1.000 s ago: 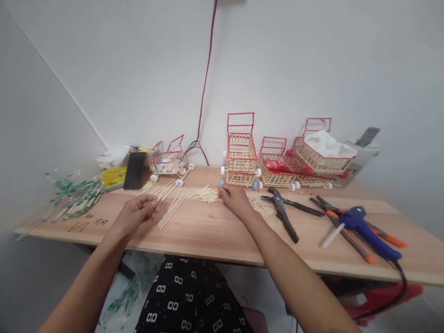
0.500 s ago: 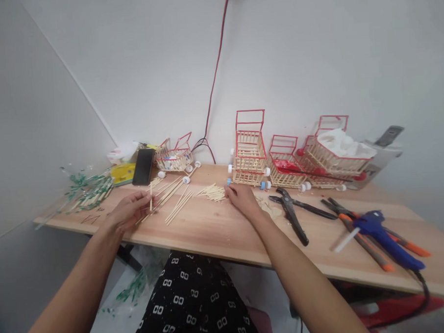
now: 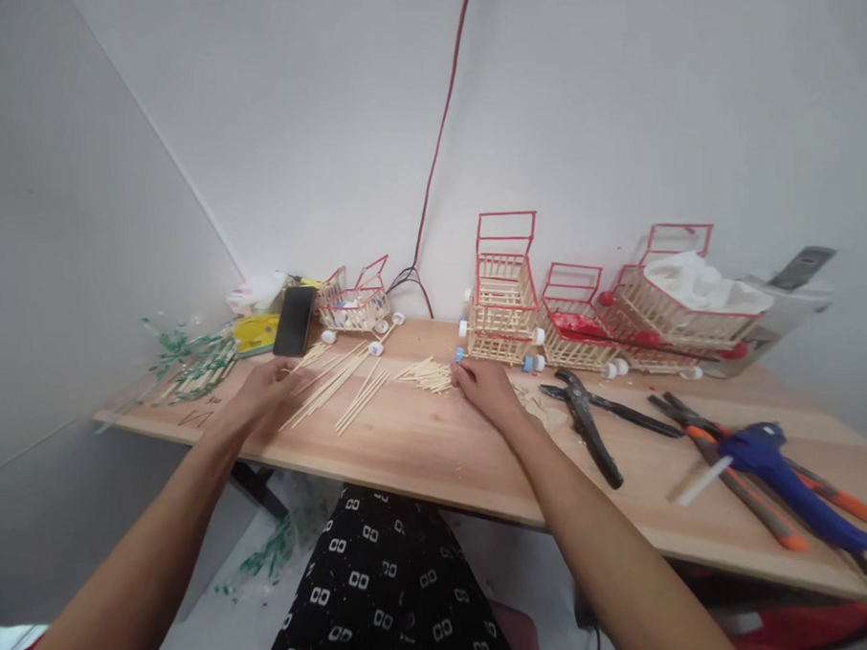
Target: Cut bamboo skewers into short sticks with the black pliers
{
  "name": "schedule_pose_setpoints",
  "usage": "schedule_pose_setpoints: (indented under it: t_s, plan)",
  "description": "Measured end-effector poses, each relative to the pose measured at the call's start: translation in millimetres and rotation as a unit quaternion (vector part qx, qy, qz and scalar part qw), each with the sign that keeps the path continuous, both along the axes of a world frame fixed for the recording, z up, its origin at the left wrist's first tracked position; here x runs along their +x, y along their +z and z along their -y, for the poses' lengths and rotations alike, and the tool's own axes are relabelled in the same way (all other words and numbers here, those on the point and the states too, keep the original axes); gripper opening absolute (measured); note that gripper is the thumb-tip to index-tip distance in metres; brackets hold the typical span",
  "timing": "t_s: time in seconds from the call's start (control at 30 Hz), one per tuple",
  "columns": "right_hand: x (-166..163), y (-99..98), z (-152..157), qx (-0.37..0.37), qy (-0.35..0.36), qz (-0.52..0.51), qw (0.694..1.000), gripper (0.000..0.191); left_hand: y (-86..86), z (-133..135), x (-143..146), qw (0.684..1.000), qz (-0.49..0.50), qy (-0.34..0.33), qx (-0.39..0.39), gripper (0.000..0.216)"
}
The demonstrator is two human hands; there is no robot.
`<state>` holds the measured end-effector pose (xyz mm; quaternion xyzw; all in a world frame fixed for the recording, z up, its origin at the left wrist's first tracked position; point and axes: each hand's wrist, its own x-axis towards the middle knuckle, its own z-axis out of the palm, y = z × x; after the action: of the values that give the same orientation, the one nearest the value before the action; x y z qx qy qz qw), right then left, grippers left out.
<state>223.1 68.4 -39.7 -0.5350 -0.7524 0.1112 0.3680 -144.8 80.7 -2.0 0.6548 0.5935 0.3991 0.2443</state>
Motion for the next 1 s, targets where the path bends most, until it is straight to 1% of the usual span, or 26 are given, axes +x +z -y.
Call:
schedule_pose_setpoints:
  t_s: [0.07, 0.17, 0.23, 0.3, 0.4, 0.63, 0.73, 0.9, 1.0]
  plan:
    - [-0.4, 0.9, 0.9, 0.002, 0.001, 0.001, 1.000, 0.033, -2.4, 4.5, 4.5, 0.994, -0.105, -0.004, -0.010, 0.028]
    - [-1.3, 2.7, 2.3, 0.002, 0.000, 0.004, 1.000, 0.033, -7.8, 7.3, 6.2, 0.970, -0.239, 0.032, -0.028, 0.024]
    - [-1.6, 3.4, 2.6, 0.004, 0.000, 0.008, 1.000, 0.033, -10.8, 6.8, 4.4, 0.955, -0.289, 0.056, -0.020, 0.022]
    - [-1.5, 3.3, 2.4, 0.003, -0.001, 0.014, 1.000, 0.033, -12.1, 5.6, 1.7, 0.948, -0.310, 0.071, -0.017, 0.023]
    - [-0.8, 2.6, 1.8, -0.001, -0.001, 0.021, 1.000, 0.034, -11.3, 3.7, -2.3, 0.945, -0.318, 0.075, -0.022, 0.025]
    - [0.3, 0.8, 0.4, 0.003, 0.000, 0.019, 1.000, 0.034, -9.6, -1.4, -9.8, 0.942, -0.329, 0.055, -0.049, 0.024]
    - [0.2, -0.2, -0.1, -0.002, 0.000, 0.017, 1.000, 0.034, -10.9, -0.2, -10.6, 0.945, -0.319, 0.051, -0.040, 0.024]
    - [0.2, -0.4, 0.5, -0.001, 0.002, 0.008, 1.000, 0.033, -8.2, 10.3, -12.7, 0.962, -0.269, 0.047, 0.006, 0.028]
    - [1.0, 0.9, 0.5, -0.001, -0.010, 0.001, 1.000, 0.033, -1.1, 24.9, -11.0, 0.982, -0.184, 0.046, 0.018, 0.028]
